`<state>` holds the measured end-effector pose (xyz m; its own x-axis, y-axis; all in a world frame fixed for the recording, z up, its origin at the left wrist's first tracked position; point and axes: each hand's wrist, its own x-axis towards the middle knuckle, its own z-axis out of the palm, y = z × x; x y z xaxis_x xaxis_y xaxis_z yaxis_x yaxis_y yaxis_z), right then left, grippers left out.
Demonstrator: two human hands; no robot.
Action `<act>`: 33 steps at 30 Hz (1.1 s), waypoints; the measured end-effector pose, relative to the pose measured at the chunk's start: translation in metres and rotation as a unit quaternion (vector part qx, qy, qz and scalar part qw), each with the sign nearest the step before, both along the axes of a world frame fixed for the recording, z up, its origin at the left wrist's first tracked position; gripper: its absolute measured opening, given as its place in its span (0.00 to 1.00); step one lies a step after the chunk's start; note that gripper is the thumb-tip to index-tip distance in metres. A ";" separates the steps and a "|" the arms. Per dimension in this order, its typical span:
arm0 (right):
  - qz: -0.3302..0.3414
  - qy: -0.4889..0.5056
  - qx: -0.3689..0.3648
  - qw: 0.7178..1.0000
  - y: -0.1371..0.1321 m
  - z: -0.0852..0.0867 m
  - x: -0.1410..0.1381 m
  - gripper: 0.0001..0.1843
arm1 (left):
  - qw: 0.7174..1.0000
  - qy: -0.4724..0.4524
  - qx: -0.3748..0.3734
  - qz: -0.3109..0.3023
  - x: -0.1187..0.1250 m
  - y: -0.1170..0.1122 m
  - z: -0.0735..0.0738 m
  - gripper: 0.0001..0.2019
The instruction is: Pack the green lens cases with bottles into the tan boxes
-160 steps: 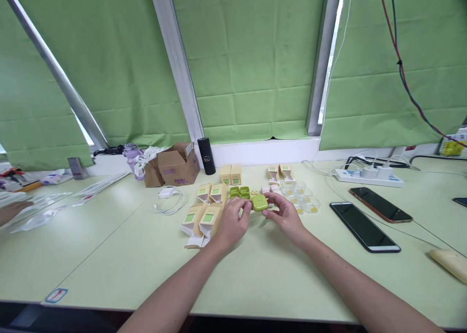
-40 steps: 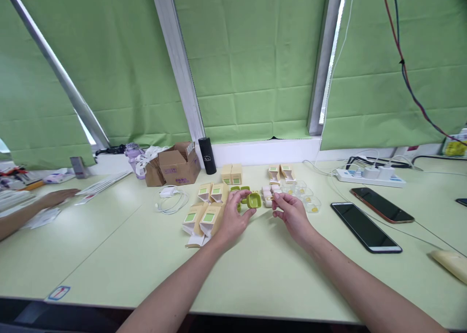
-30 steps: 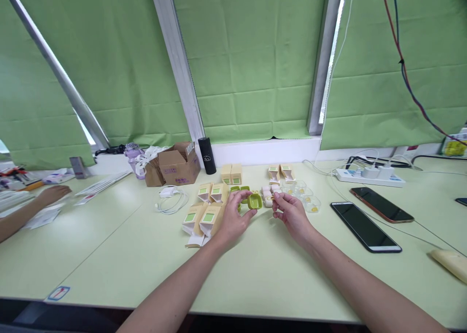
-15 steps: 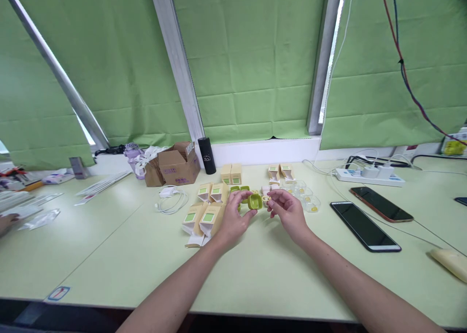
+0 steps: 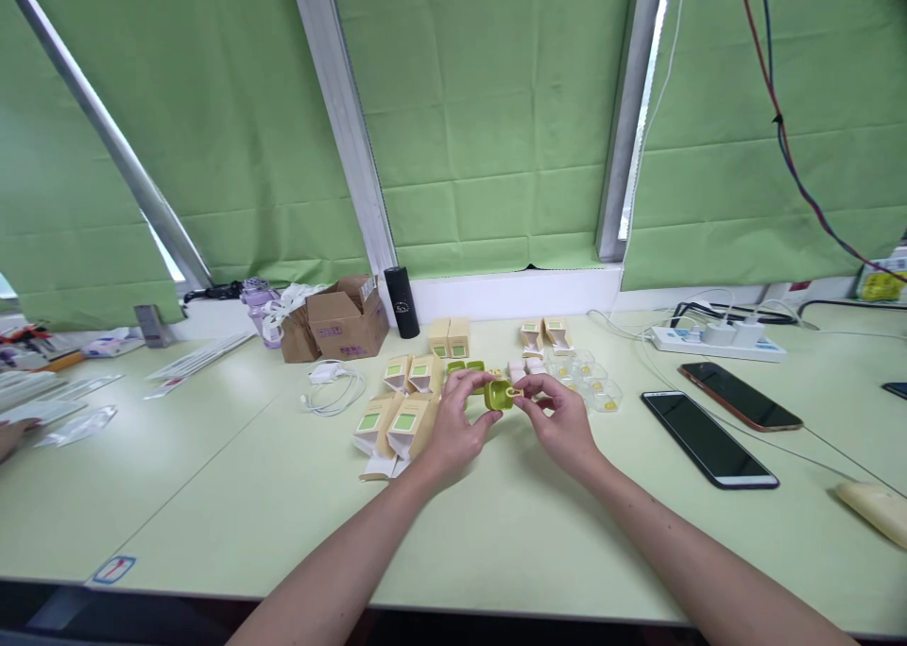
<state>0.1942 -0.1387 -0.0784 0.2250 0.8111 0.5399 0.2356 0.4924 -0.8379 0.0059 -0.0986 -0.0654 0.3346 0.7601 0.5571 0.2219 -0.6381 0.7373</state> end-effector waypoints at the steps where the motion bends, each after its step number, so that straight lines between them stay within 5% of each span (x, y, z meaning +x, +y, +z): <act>1: -0.008 -0.016 0.015 1.000 -0.001 0.000 0.000 0.07 | 1.000 0.001 0.003 -0.001 0.000 0.000 0.000 0.22; 12: -0.078 -0.221 0.192 0.953 0.000 -0.005 0.002 0.10 | 0.998 0.026 0.053 -0.016 -0.002 -0.001 -0.001 0.22; 33: -0.140 -0.366 0.233 0.890 0.001 -0.006 0.004 0.11 | 0.996 0.052 0.074 -0.024 -0.004 -0.005 0.000 0.23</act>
